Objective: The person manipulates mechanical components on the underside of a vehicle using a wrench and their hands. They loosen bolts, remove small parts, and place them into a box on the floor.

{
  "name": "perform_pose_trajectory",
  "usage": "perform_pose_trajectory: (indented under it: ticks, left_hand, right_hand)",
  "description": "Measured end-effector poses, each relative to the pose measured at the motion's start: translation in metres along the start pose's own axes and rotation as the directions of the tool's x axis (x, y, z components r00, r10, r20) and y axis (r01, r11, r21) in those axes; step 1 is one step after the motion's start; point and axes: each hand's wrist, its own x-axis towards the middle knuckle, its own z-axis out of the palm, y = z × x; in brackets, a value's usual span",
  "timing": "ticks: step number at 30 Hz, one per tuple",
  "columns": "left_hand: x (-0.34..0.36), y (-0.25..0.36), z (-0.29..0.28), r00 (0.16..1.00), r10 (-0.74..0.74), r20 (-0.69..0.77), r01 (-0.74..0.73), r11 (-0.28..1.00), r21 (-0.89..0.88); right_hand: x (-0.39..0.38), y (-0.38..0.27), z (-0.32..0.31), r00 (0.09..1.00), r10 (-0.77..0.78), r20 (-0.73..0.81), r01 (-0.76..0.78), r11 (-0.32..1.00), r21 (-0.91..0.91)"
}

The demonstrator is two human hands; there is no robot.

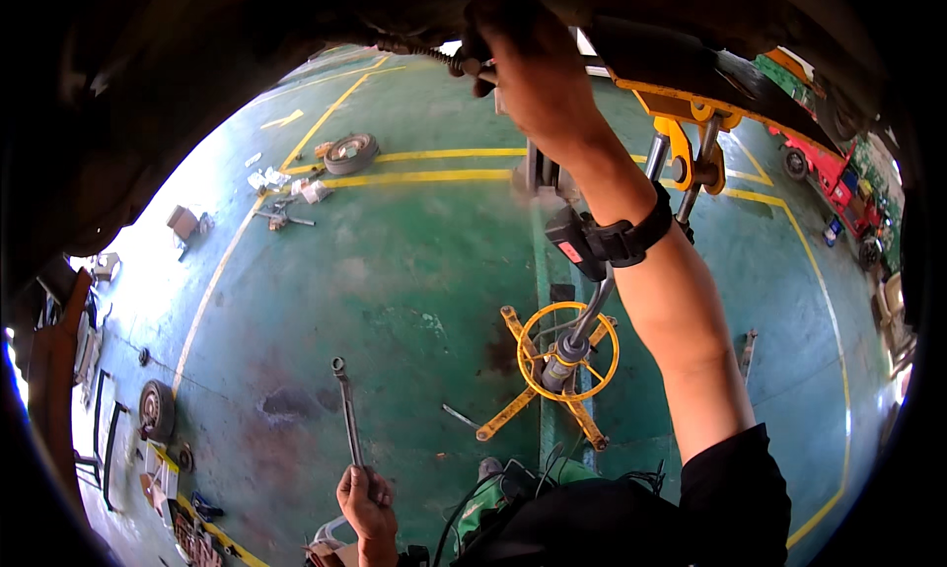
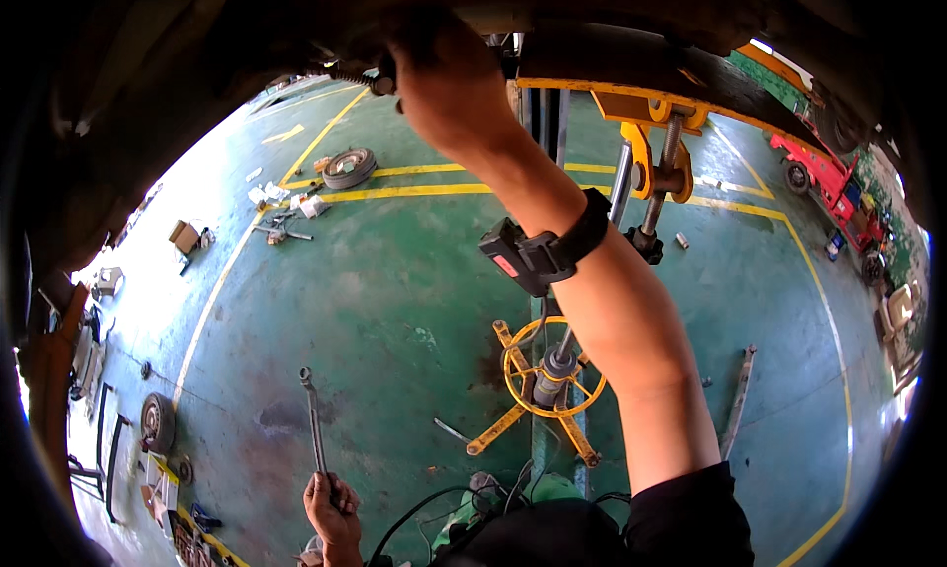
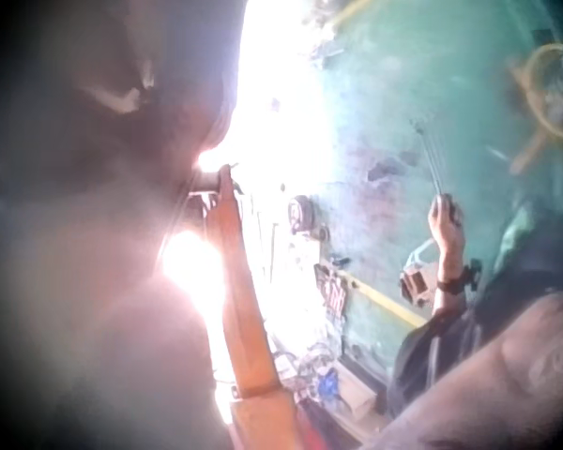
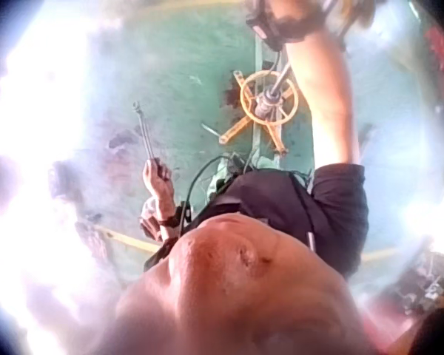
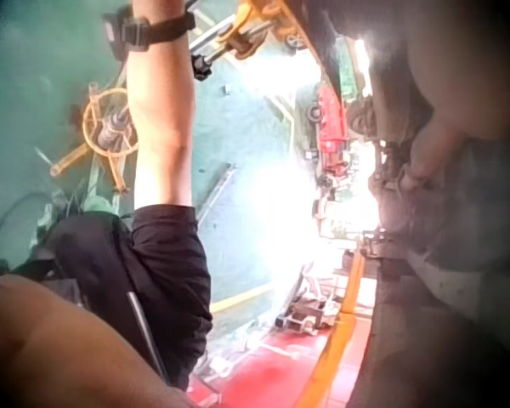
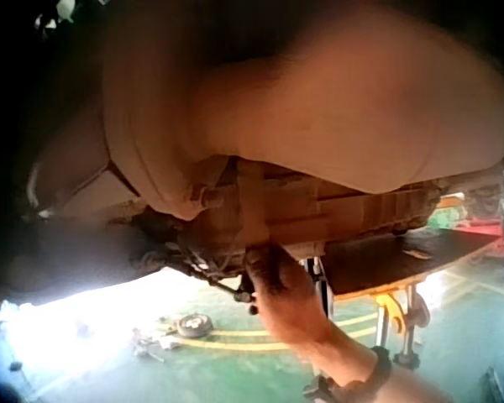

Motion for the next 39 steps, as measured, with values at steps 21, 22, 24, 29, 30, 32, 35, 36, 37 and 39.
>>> perform_pose_trajectory:
  ticks: [21, 22, 24, 29, 30, 32, 35, 36, 37, 39]
  left_hand:
    - [-0.009, -0.006, -0.012, 0.978, 0.201, -0.065, -0.200, 0.980, 0.015]
    - [-0.002, -0.005, -0.009, 0.981, 0.190, -0.047, -0.189, 0.982, 0.011]
    - [0.003, -0.002, -0.004, 0.984, 0.172, -0.051, -0.171, 0.985, 0.014]
    - [0.010, 0.006, -0.003, 0.974, 0.224, 0.039, -0.227, 0.968, 0.103]
    - [0.013, 0.007, 0.001, 0.969, 0.237, 0.067, -0.244, 0.962, 0.121]
    - [0.014, 0.014, 0.005, 0.971, 0.222, 0.094, -0.233, 0.962, 0.139]
    - [0.018, 0.016, 0.013, 0.966, 0.222, 0.130, -0.238, 0.963, 0.128]
    - [0.021, 0.017, 0.015, 0.965, 0.226, 0.129, -0.241, 0.964, 0.115]
    - [0.024, 0.015, 0.017, 0.966, 0.222, 0.135, -0.237, 0.966, 0.101]
    - [0.031, 0.011, 0.022, 0.959, 0.225, 0.174, -0.236, 0.971, 0.046]
  right_hand:
    - [-0.004, -0.006, -0.014, 1.000, 0.007, 0.002, -0.007, 0.996, 0.092]
    - [0.002, 0.005, -0.014, 0.980, -0.171, -0.107, 0.166, 0.985, -0.051]
    - [0.015, 0.045, -0.001, 0.832, -0.511, -0.218, 0.426, 0.838, -0.341]
    - [-0.005, 0.001, -0.017, 0.999, -0.020, -0.049, 0.024, 0.995, 0.094]
    - [-0.004, 0.013, -0.012, 0.999, 0.012, -0.037, -0.010, 0.999, 0.043]
    - [0.001, 0.008, -0.004, 1.000, -0.002, -0.028, 0.006, 0.985, 0.170]
    - [-0.015, 0.003, -0.021, 0.990, -0.014, 0.138, 0.009, 0.999, 0.036]
    - [-0.026, -0.001, -0.022, 0.990, 0.039, 0.138, -0.044, 0.999, 0.030]
    - [-0.034, -0.002, -0.026, 0.984, 0.073, 0.162, -0.069, 0.997, -0.030]
    - [-0.046, 0.004, -0.026, 0.985, 0.063, 0.158, -0.062, 0.998, -0.008]
